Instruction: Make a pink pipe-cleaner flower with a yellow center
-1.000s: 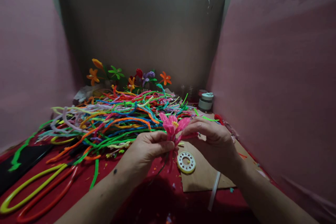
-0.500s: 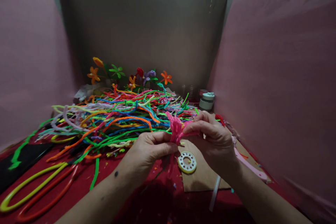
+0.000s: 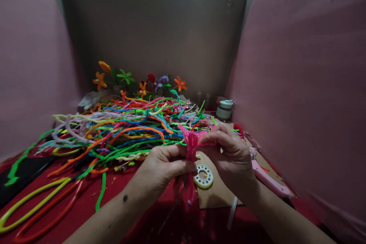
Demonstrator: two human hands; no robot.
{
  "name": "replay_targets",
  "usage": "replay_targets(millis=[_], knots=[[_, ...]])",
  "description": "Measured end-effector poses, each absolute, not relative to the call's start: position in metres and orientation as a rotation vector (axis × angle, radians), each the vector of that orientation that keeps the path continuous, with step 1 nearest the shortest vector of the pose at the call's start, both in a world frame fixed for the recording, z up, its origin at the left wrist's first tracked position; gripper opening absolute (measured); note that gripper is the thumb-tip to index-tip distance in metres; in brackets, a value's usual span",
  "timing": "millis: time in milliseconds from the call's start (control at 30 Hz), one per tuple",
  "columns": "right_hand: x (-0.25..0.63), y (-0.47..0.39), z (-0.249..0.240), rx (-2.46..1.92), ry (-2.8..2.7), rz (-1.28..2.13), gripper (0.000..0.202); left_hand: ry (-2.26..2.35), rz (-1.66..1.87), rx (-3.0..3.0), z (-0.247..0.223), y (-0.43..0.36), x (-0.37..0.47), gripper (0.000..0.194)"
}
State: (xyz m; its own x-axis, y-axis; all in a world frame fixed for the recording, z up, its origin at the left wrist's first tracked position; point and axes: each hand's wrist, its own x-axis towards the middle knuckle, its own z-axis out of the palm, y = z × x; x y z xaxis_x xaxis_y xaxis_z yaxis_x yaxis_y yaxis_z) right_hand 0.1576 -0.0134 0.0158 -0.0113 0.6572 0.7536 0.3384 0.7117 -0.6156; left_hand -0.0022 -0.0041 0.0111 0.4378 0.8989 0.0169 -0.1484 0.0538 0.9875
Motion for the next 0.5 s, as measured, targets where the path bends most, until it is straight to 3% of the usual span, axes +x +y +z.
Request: replay_targets(millis=[133, 267, 500], knots=[[0.154, -0.013, 0.011, -0.822, -1.595, 0.272, 0.008, 0.771, 0.936, 1.229, 0.010, -0.003, -0.003, 0.013], [0.150, -0.016, 0.000, -0.864, -1.420, 0.348, 0.023, 0.763, 0.979, 1.169, 0.009, -0.003, -0.004, 0.004], [0.148, -0.018, 0.000, -0.724, -1.383, 1.118, 0.006, 0.765, 0.980, 1.244, 0.006, 0.000, -0.005, 0.004]])
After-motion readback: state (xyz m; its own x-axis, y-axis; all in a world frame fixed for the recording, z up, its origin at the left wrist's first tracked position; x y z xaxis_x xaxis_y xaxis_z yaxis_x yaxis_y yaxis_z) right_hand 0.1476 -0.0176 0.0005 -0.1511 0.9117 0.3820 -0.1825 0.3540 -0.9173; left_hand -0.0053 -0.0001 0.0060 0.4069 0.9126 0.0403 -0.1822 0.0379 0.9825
